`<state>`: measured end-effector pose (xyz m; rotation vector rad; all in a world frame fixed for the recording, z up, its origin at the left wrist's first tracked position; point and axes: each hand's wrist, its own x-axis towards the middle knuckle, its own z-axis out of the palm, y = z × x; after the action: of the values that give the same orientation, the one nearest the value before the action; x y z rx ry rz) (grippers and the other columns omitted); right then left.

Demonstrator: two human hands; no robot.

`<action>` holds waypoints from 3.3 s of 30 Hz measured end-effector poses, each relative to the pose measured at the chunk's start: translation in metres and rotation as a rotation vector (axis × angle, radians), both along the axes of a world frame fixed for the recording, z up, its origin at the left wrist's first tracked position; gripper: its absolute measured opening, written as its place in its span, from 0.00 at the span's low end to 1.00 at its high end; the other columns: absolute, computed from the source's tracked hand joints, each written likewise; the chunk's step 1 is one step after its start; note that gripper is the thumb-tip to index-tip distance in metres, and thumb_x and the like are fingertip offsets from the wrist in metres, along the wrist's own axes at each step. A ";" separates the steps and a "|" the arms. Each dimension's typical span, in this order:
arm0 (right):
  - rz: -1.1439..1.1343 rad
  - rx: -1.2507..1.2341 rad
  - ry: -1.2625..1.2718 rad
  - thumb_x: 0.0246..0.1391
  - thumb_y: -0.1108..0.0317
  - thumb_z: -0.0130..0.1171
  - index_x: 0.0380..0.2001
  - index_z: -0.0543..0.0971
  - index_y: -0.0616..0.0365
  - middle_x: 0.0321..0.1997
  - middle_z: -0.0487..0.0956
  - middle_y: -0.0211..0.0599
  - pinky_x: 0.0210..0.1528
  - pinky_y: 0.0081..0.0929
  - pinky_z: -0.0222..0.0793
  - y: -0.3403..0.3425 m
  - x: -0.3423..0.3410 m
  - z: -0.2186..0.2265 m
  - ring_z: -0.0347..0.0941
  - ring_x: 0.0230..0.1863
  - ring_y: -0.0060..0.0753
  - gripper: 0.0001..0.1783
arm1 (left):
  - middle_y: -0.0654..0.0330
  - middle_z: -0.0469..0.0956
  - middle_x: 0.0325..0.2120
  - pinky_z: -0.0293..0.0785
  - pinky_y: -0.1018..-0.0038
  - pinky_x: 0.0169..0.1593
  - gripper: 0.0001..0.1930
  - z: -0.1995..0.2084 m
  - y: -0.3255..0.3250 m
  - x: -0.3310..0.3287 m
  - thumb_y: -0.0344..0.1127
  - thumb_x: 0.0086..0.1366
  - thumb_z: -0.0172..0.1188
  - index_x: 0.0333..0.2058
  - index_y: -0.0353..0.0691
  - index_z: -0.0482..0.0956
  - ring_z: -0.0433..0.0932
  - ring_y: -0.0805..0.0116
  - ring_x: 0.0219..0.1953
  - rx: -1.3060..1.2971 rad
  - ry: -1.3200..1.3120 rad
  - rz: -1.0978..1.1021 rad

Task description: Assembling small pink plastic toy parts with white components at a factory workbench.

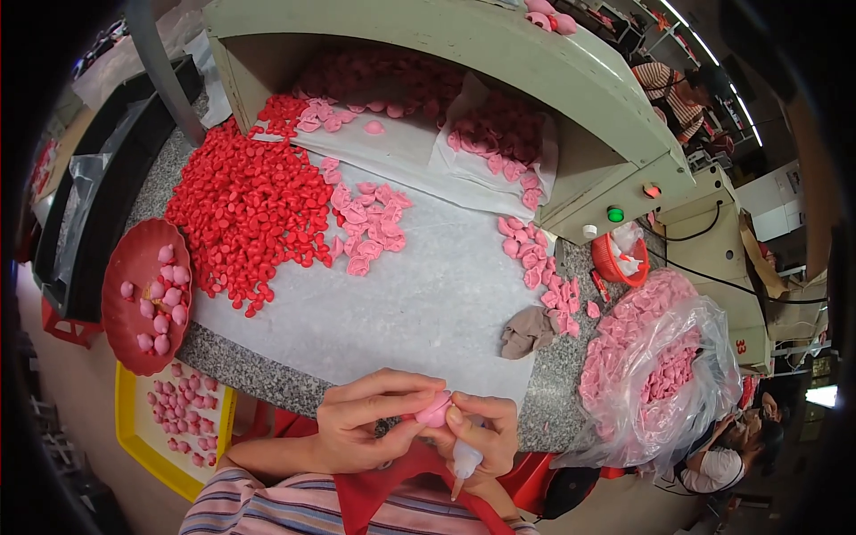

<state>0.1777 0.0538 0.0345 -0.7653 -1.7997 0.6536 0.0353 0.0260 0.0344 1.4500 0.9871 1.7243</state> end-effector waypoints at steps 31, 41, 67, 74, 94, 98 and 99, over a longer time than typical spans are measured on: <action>0.016 0.043 0.014 0.35 0.71 0.67 0.32 0.76 0.58 0.33 0.72 0.41 0.27 0.17 0.72 0.002 0.010 0.011 0.73 0.29 0.28 0.17 | 0.42 0.74 0.35 0.72 0.70 0.35 0.14 0.004 0.002 0.006 0.22 0.47 0.57 0.36 0.31 0.75 0.76 0.58 0.33 0.030 -0.001 -0.064; 0.019 0.034 -0.066 0.33 0.73 0.68 0.37 0.76 0.61 0.33 0.71 0.39 0.24 0.16 0.70 0.000 0.005 0.015 0.71 0.27 0.26 0.22 | 0.44 0.75 0.34 0.72 0.71 0.35 0.15 0.005 -0.002 -0.001 0.21 0.45 0.58 0.36 0.31 0.75 0.76 0.58 0.32 0.052 0.070 -0.028; 0.096 -0.049 -0.057 0.24 0.67 0.73 0.35 0.75 0.59 0.32 0.68 0.35 0.23 0.16 0.65 0.021 0.031 0.025 0.68 0.26 0.23 0.28 | 0.41 0.75 0.32 0.73 0.68 0.34 0.13 -0.010 0.017 0.014 0.26 0.51 0.54 0.38 0.33 0.75 0.76 0.56 0.32 -0.018 -0.239 -0.288; 0.158 -0.109 -0.070 0.26 0.71 0.71 0.37 0.76 0.58 0.32 0.67 0.34 0.21 0.17 0.64 0.034 0.047 0.031 0.69 0.25 0.23 0.26 | 0.41 0.74 0.33 0.73 0.69 0.35 0.13 -0.010 0.023 0.029 0.28 0.51 0.53 0.37 0.33 0.76 0.76 0.57 0.33 -0.144 -0.277 -0.282; 0.244 -0.048 -0.328 0.26 0.69 0.69 0.30 0.76 0.57 0.29 0.70 0.34 0.20 0.19 0.66 0.061 0.062 0.031 0.70 0.23 0.26 0.20 | 0.48 0.71 0.36 0.73 0.71 0.43 0.21 -0.003 0.034 0.033 0.21 0.39 0.68 0.35 0.31 0.72 0.73 0.60 0.42 -0.542 -0.467 -0.412; 0.283 0.010 -0.361 0.26 0.70 0.68 0.29 0.76 0.56 0.28 0.70 0.33 0.20 0.19 0.66 0.067 0.065 0.030 0.70 0.22 0.27 0.20 | 0.49 0.72 0.36 0.72 0.70 0.43 0.23 0.002 0.037 0.038 0.20 0.38 0.68 0.36 0.31 0.70 0.73 0.62 0.41 -0.458 -0.303 -0.322; 0.283 0.009 -0.361 0.26 0.70 0.68 0.29 0.76 0.56 0.28 0.70 0.33 0.20 0.19 0.66 0.068 0.065 0.029 0.70 0.22 0.27 0.20 | 0.49 0.72 0.36 0.72 0.70 0.43 0.23 0.001 0.039 0.039 0.20 0.38 0.68 0.36 0.31 0.70 0.73 0.62 0.41 -0.459 -0.303 -0.323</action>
<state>0.2432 0.1222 0.0640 -0.6575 -2.2670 0.7232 0.0739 0.0647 0.0356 0.9581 0.8571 1.3234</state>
